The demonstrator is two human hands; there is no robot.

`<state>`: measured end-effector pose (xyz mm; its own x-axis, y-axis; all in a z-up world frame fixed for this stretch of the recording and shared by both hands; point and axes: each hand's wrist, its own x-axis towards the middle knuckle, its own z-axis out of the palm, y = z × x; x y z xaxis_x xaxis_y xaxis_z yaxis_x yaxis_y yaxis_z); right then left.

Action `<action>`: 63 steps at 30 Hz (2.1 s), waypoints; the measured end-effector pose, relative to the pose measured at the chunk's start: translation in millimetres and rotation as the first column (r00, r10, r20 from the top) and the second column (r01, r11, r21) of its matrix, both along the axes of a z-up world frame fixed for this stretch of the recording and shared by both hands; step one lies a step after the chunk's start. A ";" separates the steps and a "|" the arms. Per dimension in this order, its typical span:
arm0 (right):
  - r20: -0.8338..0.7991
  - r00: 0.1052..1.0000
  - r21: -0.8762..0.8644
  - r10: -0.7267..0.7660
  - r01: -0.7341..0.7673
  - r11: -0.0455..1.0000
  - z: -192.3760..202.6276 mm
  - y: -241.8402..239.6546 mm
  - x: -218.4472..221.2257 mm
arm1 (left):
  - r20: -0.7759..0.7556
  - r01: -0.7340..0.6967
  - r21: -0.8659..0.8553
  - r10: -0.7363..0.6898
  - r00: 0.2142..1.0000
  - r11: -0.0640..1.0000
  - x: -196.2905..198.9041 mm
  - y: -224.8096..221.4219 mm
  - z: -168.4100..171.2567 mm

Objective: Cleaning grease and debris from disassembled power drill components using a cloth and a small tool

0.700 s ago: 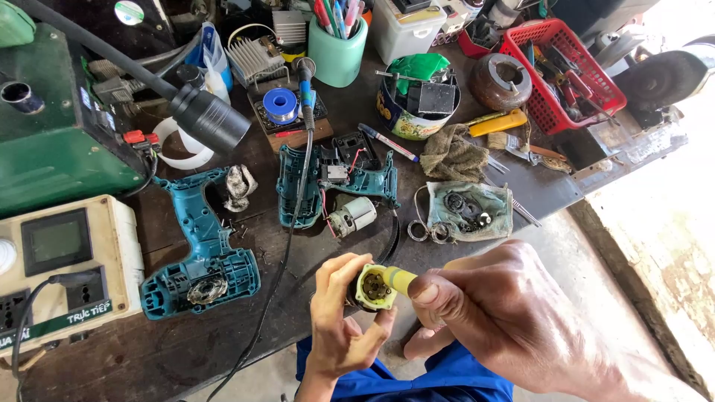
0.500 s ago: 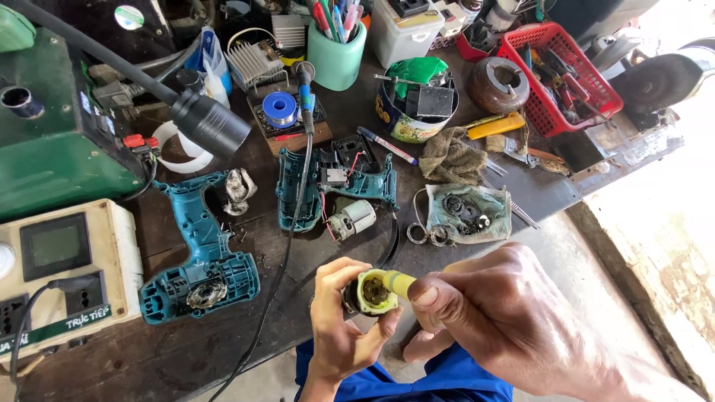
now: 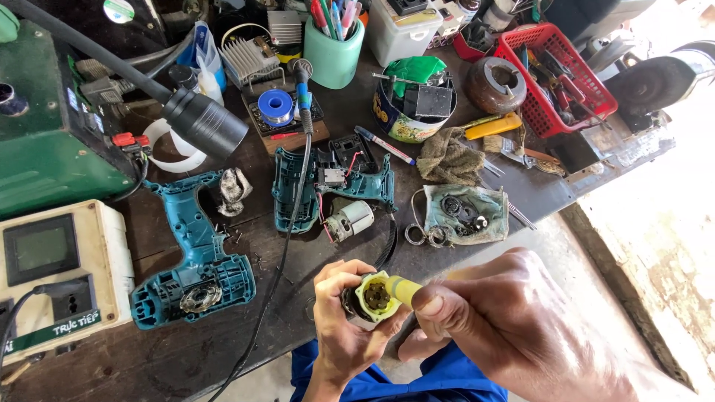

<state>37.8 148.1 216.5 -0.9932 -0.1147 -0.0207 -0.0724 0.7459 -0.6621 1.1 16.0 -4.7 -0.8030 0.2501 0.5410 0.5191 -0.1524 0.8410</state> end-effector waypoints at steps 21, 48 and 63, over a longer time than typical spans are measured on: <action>0.056 0.998 -0.028 0.022 -0.020 0.999 3.5 0.8 -1.0 | -0.022 -0.028 -0.025 0.027 0.999 0.999 2.2 2.4 -6.8; -0.179 0.983 0.167 -0.034 0.064 0.984 -1.2 8.6 7.4 | 0.018 -0.024 -0.019 0.024 1.000 1.000 5.3 4.3 -13.0; -0.478 0.563 -0.183 -0.674 0.687 0.703 -192.1 246.0 107.6 | 0.043 0.020 -0.068 -0.017 0.999 0.997 10.5 5.4 -6.6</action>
